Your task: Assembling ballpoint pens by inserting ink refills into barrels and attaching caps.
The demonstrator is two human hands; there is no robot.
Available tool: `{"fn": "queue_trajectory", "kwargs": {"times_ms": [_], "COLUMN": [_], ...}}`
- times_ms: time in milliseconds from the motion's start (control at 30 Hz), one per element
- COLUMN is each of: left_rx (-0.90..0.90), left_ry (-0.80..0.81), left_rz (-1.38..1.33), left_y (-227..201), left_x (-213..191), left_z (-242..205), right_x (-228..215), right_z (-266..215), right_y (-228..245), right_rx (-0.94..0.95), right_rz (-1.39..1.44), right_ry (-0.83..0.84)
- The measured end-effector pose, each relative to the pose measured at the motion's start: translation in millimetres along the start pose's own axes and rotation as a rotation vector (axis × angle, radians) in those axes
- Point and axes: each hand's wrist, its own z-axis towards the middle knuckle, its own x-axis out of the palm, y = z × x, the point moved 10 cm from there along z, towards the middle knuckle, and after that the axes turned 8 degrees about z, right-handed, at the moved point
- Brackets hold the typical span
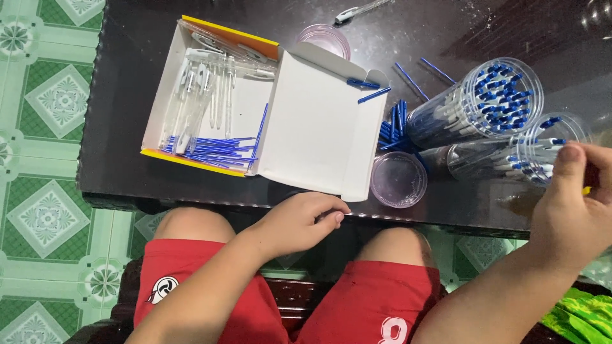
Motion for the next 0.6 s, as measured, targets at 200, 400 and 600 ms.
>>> {"fn": "queue_trajectory", "kwargs": {"times_ms": [200,400,600], "left_rx": [0.018,0.010,0.037], "left_ry": [-0.001,0.024,0.016], "left_rz": [0.016,0.018,0.056], "left_y": [1,1,-1], "left_x": [1,1,3], "left_z": [0,-1,-1], "right_x": [-15,-14,4], "right_z": [-5,-7,-5], "right_y": [-35,-74,-40], "right_rx": [0.141,0.142,0.201], "right_rz": [-0.222,-0.026,-0.200], "right_ry": [-0.171,-0.135,0.003]}}
